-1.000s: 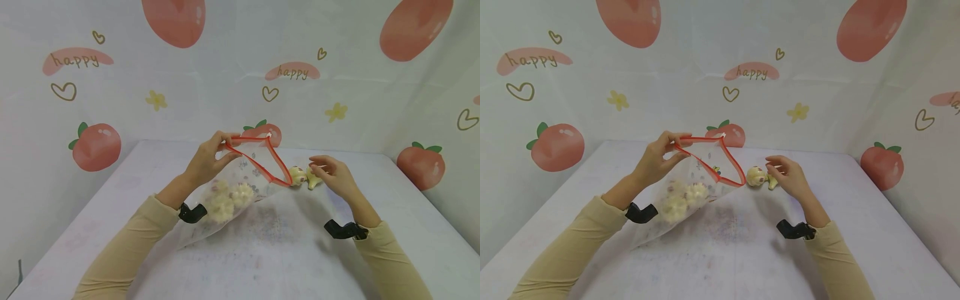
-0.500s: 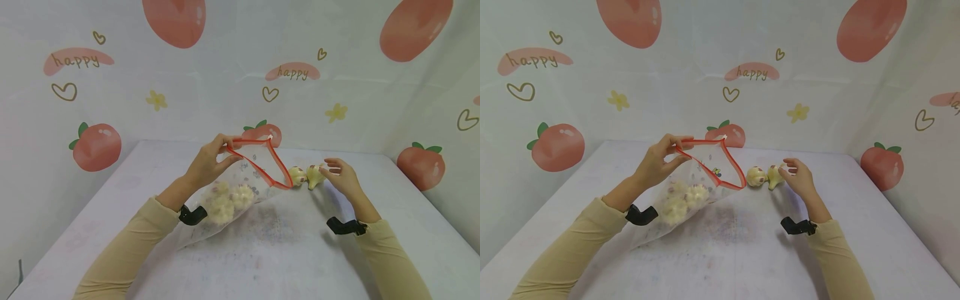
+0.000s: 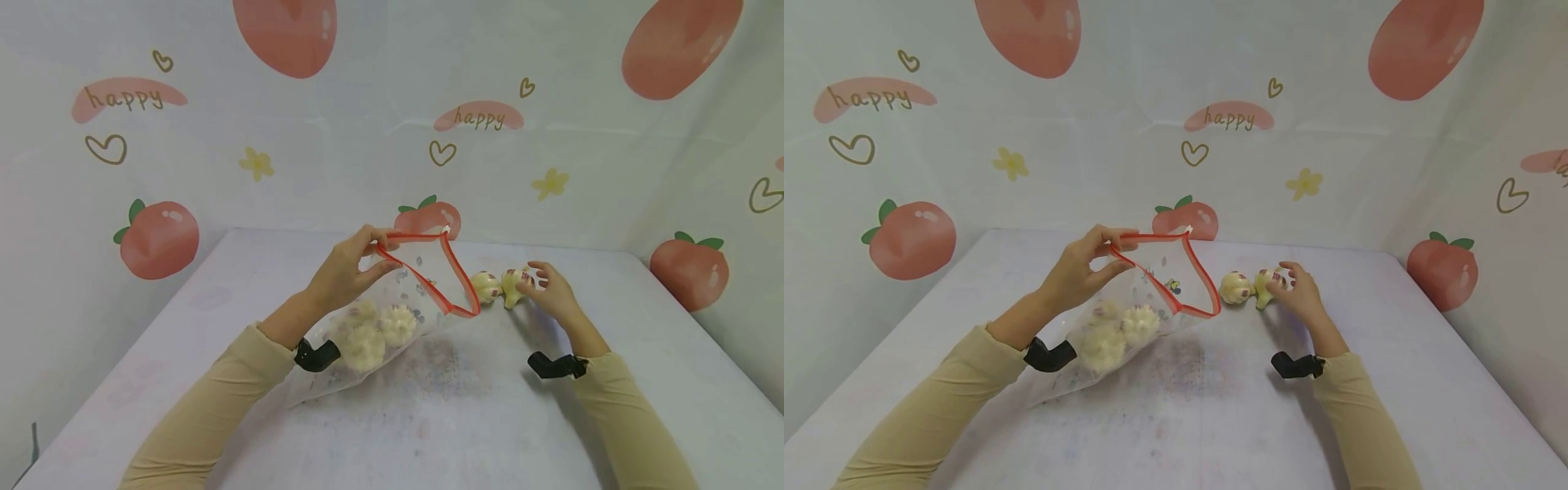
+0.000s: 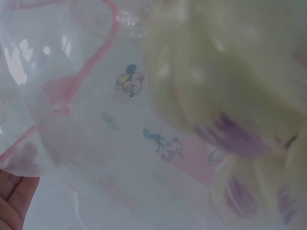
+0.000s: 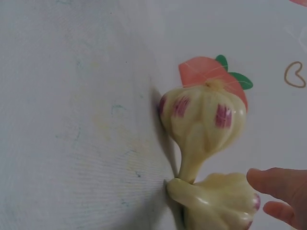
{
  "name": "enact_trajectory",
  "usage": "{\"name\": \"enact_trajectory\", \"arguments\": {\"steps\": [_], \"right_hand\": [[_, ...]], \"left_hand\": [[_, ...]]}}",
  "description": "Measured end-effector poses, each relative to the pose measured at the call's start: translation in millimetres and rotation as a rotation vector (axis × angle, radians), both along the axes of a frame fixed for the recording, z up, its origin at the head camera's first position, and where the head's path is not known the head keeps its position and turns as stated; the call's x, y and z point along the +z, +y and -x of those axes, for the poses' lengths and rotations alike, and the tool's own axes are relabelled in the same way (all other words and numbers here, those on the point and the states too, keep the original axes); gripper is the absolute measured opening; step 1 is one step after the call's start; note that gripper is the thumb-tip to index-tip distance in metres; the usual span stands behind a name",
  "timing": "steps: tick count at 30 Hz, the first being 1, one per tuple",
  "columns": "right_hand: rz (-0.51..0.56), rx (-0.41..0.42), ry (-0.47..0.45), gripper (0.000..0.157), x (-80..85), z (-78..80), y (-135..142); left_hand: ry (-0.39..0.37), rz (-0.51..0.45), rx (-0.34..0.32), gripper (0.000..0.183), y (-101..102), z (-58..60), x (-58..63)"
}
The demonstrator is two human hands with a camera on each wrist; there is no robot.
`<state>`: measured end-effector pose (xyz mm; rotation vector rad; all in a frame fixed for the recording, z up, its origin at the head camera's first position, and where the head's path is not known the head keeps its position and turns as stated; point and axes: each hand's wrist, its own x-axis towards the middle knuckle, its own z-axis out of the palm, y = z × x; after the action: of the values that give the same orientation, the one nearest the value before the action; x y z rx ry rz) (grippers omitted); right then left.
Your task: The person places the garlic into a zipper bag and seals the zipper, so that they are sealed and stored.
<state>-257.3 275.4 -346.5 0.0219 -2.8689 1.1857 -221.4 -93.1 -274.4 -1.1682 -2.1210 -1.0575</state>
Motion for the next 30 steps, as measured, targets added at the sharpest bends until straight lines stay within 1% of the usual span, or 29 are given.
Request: {"name": "enact_trajectory", "arguments": {"steps": [10, 16, 20, 22, 25, 26, 27, 29, 30], "right_hand": [[0.011, 0.004, -0.024, 0.067, -4.7, 6.6, -2.1], [-0.007, 0.002, -0.021, 0.064, -9.4, 11.3, -1.6], [-0.021, -0.003, -0.023, 0.064, -10.4, 11.1, -2.7], [-0.01, -0.004, -0.022, 0.065, -10.7, 10.5, -3.0], [0.014, 0.008, 0.009, 0.068, -15.1, 11.7, 0.5], [0.028, 0.016, 0.051, 0.065, -19.7, 14.6, 3.6], [0.032, 0.02, 0.062, 0.066, -21.6, 15.7, 4.9], [0.024, 0.03, 0.094, 0.065, -26.7, 18.9, 8.4], [0.015, 0.025, 0.088, 0.064, -27.6, 20.1, 8.7]], "left_hand": [[-0.006, 0.017, 0.006, 0.031, -0.7, -0.9, -1.6], [-0.007, 0.02, 0.004, 0.03, -0.1, -1.5, -2.8], [0.001, 0.026, 0.013, 0.03, 0.1, -1.4, -3.3], [0.0, 0.026, 0.016, 0.029, -0.3, -1.3, -3.8], [-0.005, 0.027, 0.016, 0.028, -1.1, -1.2, -4.5], [-0.006, 0.027, 0.016, 0.028, -1.4, -1.4, -4.7], [-0.002, 0.029, 0.021, 0.027, -1.7, -1.5, -4.9], [0.004, 0.032, 0.023, 0.027, -2.0, -1.6, -5.2], [0.007, 0.033, 0.024, 0.026, -2.2, -1.7, -5.3]]}}
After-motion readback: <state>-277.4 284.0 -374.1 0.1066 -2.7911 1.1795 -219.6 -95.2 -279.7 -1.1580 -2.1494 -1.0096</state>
